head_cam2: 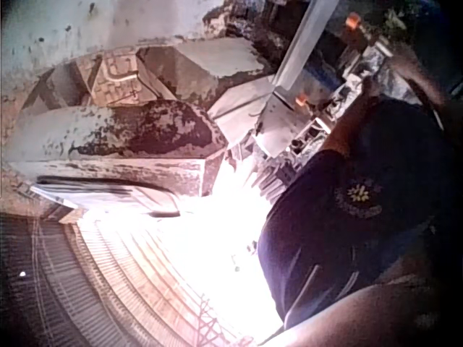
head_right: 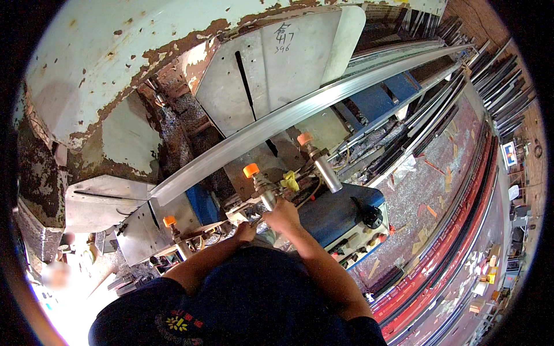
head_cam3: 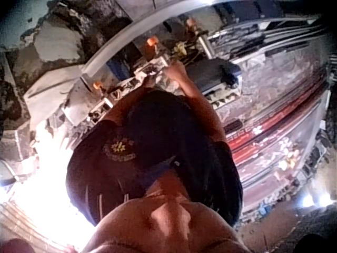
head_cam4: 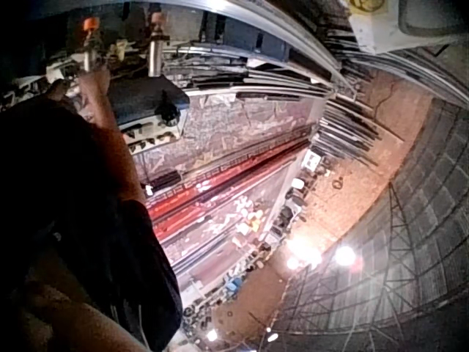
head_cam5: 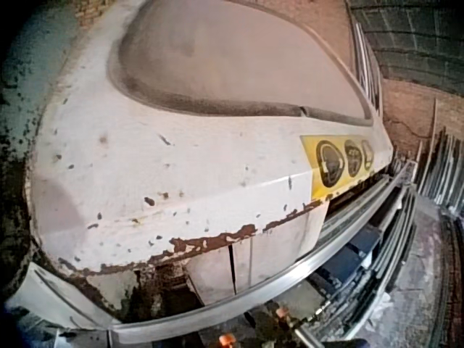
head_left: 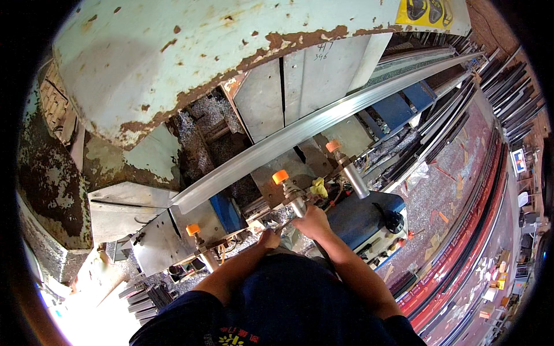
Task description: The person operates a metal cutting machine in a workshop. They adjust the machine's clamps and controls, then cut a metal bar. The person removes the cut piece and repeats the process with another metal bar.
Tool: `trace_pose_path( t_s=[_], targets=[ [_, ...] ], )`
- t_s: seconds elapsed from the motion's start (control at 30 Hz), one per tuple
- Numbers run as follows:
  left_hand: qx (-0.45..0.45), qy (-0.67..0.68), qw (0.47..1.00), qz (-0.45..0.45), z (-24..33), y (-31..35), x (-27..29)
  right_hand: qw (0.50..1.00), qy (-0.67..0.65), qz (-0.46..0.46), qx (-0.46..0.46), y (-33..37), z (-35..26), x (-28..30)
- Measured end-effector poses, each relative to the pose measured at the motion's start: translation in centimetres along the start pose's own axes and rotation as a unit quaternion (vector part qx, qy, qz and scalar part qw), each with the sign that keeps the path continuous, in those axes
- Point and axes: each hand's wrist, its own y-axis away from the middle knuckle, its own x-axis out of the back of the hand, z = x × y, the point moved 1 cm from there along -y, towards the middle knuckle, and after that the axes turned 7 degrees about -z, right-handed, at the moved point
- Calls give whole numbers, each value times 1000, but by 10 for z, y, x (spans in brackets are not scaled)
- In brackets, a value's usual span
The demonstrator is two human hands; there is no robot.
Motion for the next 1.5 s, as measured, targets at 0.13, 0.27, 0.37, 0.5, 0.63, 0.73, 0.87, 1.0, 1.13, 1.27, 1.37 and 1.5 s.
trace_pose_path(
  t_s=[0.13,0.27,0.37,0.5,0.63,0.73,0.87,1.0,1.13,1.27,1.37,1.5],
  targets=[
    [-13,6,1000,-13,1,4,1,999,-17,-20,-18,9,-14,10],
    [10,19,999,-30,20,18,16,1000,-10,3,5,3,-3,1],
    [-40,-24,999,-27,-14,7,-3,1000,6,12,17,1,-2,-2],
    [-27,-73,990,-118,32,73,65,1000,0,4,1,-9,11,-4],
    [96,78,979,-163,61,114,94,998,9,39,44,0,8,-11],
    [167,162,952,-199,74,122,106,997,-50,26,46,5,4,2],
    [140,280,918,-243,45,111,94,994,-79,-15,80,10,5,7],
    [73,179,961,-199,11,91,80,993,-93,0,76,3,18,-9],
    [200,88,966,-139,50,101,89,996,-53,10,75,4,18,-2],
    [60,-29,992,-105,78,123,111,995,-53,8,90,6,18,5],
    [200,24,971,-131,103,136,123,988,-71,75,112,11,19,4],
    [144,-64,972,-173,87,128,125,990,-76,67,94,20,16,4]
  ],
)
